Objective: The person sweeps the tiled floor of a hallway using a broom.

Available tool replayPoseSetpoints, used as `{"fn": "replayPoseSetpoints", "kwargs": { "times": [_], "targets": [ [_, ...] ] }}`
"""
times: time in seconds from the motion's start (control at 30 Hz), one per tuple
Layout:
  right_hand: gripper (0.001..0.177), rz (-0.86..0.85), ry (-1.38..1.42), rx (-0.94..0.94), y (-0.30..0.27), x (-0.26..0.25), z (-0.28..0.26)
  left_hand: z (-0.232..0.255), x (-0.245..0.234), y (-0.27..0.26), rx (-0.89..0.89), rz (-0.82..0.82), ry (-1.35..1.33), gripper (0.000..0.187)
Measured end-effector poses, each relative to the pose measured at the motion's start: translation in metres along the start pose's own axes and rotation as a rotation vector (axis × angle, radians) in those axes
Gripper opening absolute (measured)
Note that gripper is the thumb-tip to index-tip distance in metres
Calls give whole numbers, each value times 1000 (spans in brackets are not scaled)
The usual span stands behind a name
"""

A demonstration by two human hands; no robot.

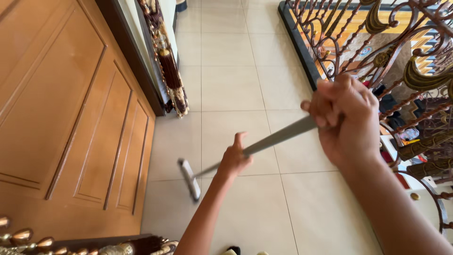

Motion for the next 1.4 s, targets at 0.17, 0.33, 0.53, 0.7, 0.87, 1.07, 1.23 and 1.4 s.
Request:
{"fn": "replayPoseSetpoints", "kwargs": {
  "times": [0.17, 0.33, 0.53, 0.7, 0.87, 1.07, 1.23, 1.4],
  "targets": [
    [24, 151, -75, 222, -8, 23, 48, -68, -5, -56, -208, 87, 56, 70],
    [33, -77, -76, 309, -41, 62, 85, -100, -5, -84, -302, 62, 22, 72],
    [35, -463, -380, 117, -85, 86, 88, -88, -18, -60, -168, 201, -2, 61],
    [27, -481, -416, 9, -80, 73, 55, -60, -24, -38, 152, 394, -31, 46],
    [30, -257, -255, -283, -32, 54, -24, 1, -16, -65, 69, 271, -230, 59],
    [17, -103, -94, 61, -28, 73, -2, -18, 17, -112, -138, 289, -477, 57],
    [24, -265, -198, 96, -76, 85, 40, -101, 55, -74, -131, 269, -446, 52],
    [36, -450, -253, -22, -123, 79, 63, -132, 68, -8, -44, 80, -1012, 48]
  ]
}}
Point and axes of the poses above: each hand's wrist, its own y-axis towards the middle knuckle, its own x-axis out of the palm, z = x × y, the point moved 7 cm from there along y, towards the middle knuckle, and after that the axes turned 7 degrees about -y, right-handed, at the moved point
